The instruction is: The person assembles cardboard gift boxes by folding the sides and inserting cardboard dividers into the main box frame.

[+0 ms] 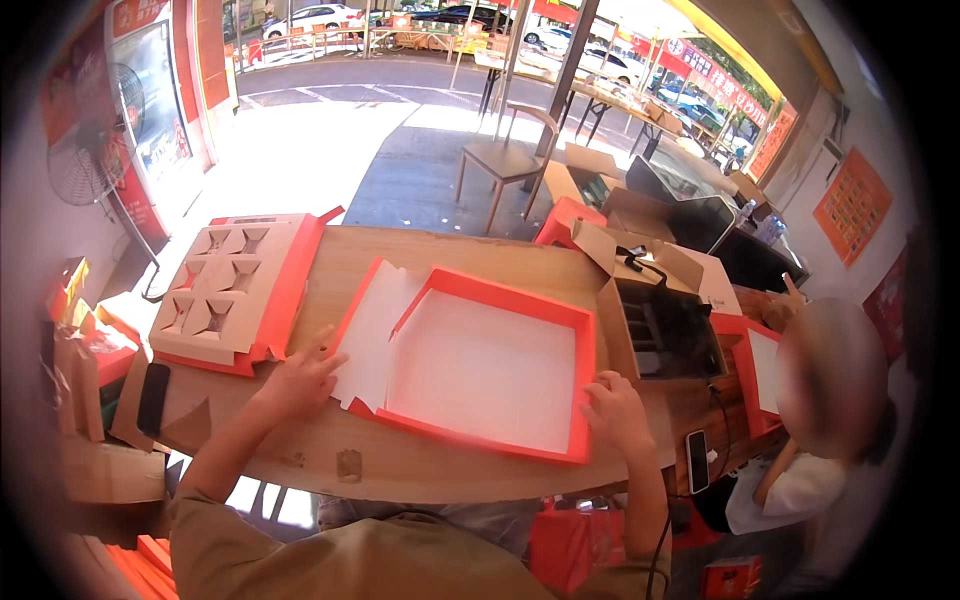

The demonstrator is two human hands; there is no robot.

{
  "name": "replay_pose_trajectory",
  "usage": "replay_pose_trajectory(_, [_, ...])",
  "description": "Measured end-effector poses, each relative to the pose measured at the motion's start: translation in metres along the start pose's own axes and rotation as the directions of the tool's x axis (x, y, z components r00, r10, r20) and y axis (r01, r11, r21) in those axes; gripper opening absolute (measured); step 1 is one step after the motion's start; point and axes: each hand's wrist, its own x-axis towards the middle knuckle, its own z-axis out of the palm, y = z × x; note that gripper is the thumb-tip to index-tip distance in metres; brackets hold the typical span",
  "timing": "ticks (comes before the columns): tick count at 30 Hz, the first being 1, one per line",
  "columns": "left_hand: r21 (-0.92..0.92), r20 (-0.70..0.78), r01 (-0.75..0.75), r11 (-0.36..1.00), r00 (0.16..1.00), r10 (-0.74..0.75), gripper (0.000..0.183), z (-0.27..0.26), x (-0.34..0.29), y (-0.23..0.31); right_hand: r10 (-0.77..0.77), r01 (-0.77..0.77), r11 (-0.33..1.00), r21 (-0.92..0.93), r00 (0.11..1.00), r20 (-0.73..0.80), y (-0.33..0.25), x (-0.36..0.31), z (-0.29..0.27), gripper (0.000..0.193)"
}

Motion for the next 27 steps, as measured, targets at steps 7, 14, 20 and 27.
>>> replay_pose_trajectory(7, [-0.081, -0.105, 0.176, 0.981, 0.977, -0.184, 0.038, -0.008, 0.053, -0.009, -0.081, 0.024, 0.983, 0.184, 0.948, 0.308, -0.046, -0.022, 0.007, 0.037])
replay_pose_trajectory(14, [-0.525, -0.064, 0.304, 0.795, 0.917, -0.393, 0.025, -0.011, 0.123, -0.035, -0.434, 0.341, 0.894, 0.292, 0.822, 0.368, -0.095, -0.012, -0.033, 0.064])
replay_pose_trajectory(20, [-0.621, 0.173, 0.463, 0.632, 0.868, -0.466, 0.023, 0.014, 0.159, -0.080, -0.349, 0.241, 0.937, 0.253, 0.694, 0.630, -0.085, -0.007, -0.013, 0.079])
replay_pose_trajectory(27, [-0.403, -0.019, 0.332, 0.853, 0.929, -0.370, 0.026, 0.036, 0.170, -0.070, -0.377, 0.283, 0.924, 0.257, 0.566, 0.733, -0.098, -0.011, 0.002, 0.085])
